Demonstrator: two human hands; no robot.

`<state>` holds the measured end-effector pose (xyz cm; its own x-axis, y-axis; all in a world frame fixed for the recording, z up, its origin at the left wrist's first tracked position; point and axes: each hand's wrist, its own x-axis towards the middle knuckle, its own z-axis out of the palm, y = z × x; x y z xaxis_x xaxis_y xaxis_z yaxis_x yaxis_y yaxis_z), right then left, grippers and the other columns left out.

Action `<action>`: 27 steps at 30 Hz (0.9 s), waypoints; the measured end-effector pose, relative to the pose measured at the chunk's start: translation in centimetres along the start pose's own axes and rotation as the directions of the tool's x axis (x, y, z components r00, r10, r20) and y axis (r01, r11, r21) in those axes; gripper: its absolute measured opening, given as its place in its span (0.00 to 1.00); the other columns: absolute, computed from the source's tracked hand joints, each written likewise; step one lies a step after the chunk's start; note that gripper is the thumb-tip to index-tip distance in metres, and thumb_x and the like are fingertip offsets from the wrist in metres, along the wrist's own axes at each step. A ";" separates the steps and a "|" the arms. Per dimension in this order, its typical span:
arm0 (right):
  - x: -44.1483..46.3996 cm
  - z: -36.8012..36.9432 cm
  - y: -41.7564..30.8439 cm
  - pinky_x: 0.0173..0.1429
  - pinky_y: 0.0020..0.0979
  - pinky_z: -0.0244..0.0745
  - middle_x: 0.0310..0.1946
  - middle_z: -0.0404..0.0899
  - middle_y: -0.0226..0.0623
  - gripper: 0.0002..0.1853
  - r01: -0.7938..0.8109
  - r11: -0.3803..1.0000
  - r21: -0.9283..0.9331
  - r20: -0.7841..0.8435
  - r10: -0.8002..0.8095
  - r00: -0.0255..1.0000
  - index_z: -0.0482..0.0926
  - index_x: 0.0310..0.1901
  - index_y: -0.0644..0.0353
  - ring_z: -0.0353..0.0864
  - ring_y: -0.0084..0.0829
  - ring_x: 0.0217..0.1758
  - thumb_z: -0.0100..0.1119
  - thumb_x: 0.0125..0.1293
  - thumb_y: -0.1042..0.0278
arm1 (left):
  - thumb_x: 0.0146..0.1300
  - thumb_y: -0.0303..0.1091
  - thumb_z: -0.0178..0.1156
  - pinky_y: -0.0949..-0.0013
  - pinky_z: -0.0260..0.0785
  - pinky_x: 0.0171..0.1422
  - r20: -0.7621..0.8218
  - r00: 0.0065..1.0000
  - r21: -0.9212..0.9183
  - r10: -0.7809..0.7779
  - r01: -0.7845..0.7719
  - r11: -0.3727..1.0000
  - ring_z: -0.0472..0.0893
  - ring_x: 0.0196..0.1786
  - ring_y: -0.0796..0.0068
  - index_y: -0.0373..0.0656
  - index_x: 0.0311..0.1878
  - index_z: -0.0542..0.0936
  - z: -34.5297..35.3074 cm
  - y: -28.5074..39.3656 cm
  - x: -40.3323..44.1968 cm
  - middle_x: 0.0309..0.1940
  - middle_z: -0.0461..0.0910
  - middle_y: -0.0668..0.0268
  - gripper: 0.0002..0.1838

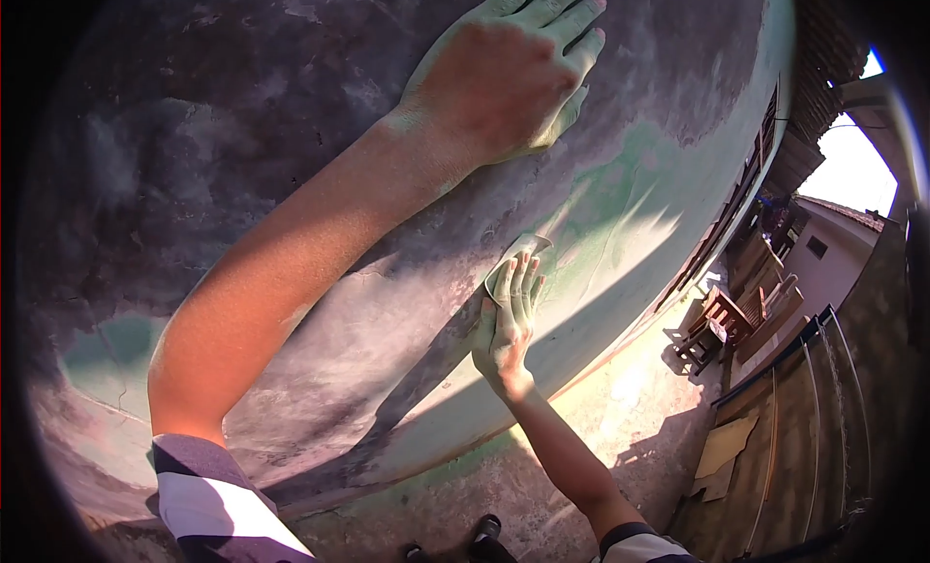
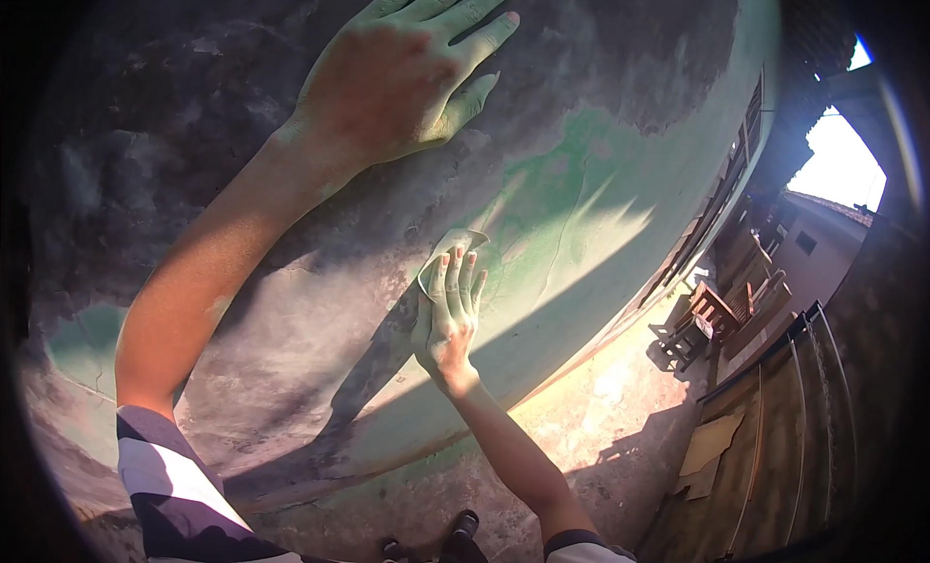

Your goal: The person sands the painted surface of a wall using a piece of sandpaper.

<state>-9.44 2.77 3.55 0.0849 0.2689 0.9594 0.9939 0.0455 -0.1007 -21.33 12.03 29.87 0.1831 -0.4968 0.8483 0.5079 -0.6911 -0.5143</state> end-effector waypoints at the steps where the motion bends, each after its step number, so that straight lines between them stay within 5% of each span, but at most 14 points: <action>1: 2.7 -0.8 0.0 0.80 0.58 0.40 0.75 0.58 0.57 0.31 0.018 1.000 -0.021 -0.031 -0.019 0.999 0.62 0.73 0.69 0.50 0.58 0.81 0.49 0.68 0.78 | 0.58 0.39 0.65 0.65 0.63 0.75 -0.042 0.999 0.052 0.030 -0.028 0.998 0.77 0.66 0.69 0.43 0.53 0.83 0.1 0.0 -0.1 0.61 0.80 0.61 0.20; 4: 10.2 -2.9 -0.2 0.81 0.55 0.40 0.78 0.54 0.52 0.29 -0.028 0.998 0.049 -0.099 0.033 0.995 0.60 0.75 0.65 0.45 0.53 0.83 0.45 0.72 0.78 | 0.65 0.44 0.62 0.65 0.67 0.71 0.084 0.996 0.049 0.032 -0.036 0.998 0.77 0.65 0.69 0.46 0.61 0.80 -0.6 0.0 0.2 0.65 0.77 0.65 0.23; 8: 7.1 -1.0 -2.6 0.81 0.54 0.40 0.78 0.53 0.52 0.30 -0.143 0.987 0.079 -0.105 0.151 0.983 0.61 0.75 0.66 0.44 0.55 0.83 0.45 0.71 0.78 | 0.64 0.44 0.62 0.66 0.68 0.70 0.113 0.993 -0.076 -0.018 0.027 0.997 0.77 0.65 0.69 0.46 0.61 0.80 -1.7 0.4 0.3 0.65 0.77 0.65 0.23; 13: -1.0 0.7 -2.8 0.80 0.59 0.36 0.76 0.55 0.59 0.28 0.058 0.997 -0.044 0.072 -0.055 0.996 0.62 0.72 0.73 0.46 0.60 0.81 0.44 0.73 0.70 | 0.64 0.43 0.63 0.66 0.68 0.70 0.076 0.997 -0.049 -0.006 0.009 0.999 0.78 0.64 0.69 0.45 0.59 0.81 -1.4 0.4 0.2 0.64 0.77 0.65 0.22; 14: 0.3 0.4 -1.7 0.80 0.61 0.35 0.75 0.60 0.56 0.32 0.077 0.995 -0.066 0.035 -0.074 0.997 0.64 0.72 0.69 0.53 0.57 0.80 0.53 0.66 0.73 | 0.64 0.43 0.63 0.66 0.68 0.70 0.075 0.997 -0.042 -0.001 0.005 0.999 0.78 0.64 0.69 0.45 0.59 0.81 -1.2 0.3 0.3 0.64 0.77 0.65 0.22; 17: 8.4 -1.7 -0.4 0.81 0.58 0.36 0.77 0.56 0.54 0.30 -0.047 0.999 -0.004 -0.094 0.046 0.994 0.61 0.74 0.66 0.47 0.54 0.82 0.47 0.71 0.74 | 0.66 0.42 0.62 0.64 0.65 0.73 0.100 0.995 0.044 0.023 -0.027 0.999 0.75 0.68 0.67 0.46 0.61 0.81 -0.6 0.1 0.1 0.66 0.76 0.65 0.21; 20: 9.6 -1.8 -1.0 0.81 0.55 0.37 0.78 0.53 0.53 0.29 -0.120 0.988 0.101 -0.145 0.134 0.980 0.59 0.75 0.65 0.43 0.53 0.83 0.43 0.74 0.74 | 0.61 0.37 0.61 0.64 0.59 0.78 0.039 0.999 -0.022 -0.014 0.015 1.000 0.72 0.71 0.68 0.41 0.52 0.85 -1.2 0.2 0.0 0.64 0.78 0.61 0.18; 22: 5.6 -0.6 -2.5 0.81 0.56 0.38 0.78 0.52 0.53 0.29 -0.165 0.984 0.069 -0.113 0.172 0.979 0.58 0.76 0.65 0.44 0.54 0.83 0.44 0.73 0.75 | 0.69 0.38 0.52 0.57 0.53 0.81 0.234 0.968 -0.098 0.093 -0.072 0.993 0.65 0.76 0.55 0.33 0.68 0.72 -2.6 -0.4 0.6 0.73 0.66 0.49 0.27; 25: -4.2 1.0 -3.7 0.80 0.59 0.35 0.77 0.52 0.58 0.34 -0.162 0.984 0.080 0.072 0.156 0.985 0.60 0.74 0.71 0.45 0.58 0.82 0.50 0.64 0.78 | 0.69 0.35 0.51 0.59 0.52 0.82 0.174 0.980 -0.088 0.096 -0.081 0.993 0.66 0.75 0.56 0.26 0.66 0.71 -2.1 -0.4 0.6 0.72 0.66 0.47 0.27; 27: -4.1 0.8 -2.9 0.81 0.56 0.36 0.77 0.53 0.58 0.29 -0.104 0.994 0.038 0.085 0.100 0.991 0.58 0.74 0.72 0.44 0.57 0.82 0.41 0.72 0.77 | 0.67 0.34 0.52 0.59 0.52 0.82 0.172 0.982 -0.098 0.076 -0.059 0.993 0.67 0.75 0.55 0.25 0.65 0.71 -2.0 -0.5 0.5 0.72 0.67 0.46 0.27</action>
<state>-12.69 2.26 -0.34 0.1780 0.3528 0.9186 0.9763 0.0535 -0.2097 -23.18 11.03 30.30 0.3632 -0.4500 0.8159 0.4110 -0.7085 -0.5737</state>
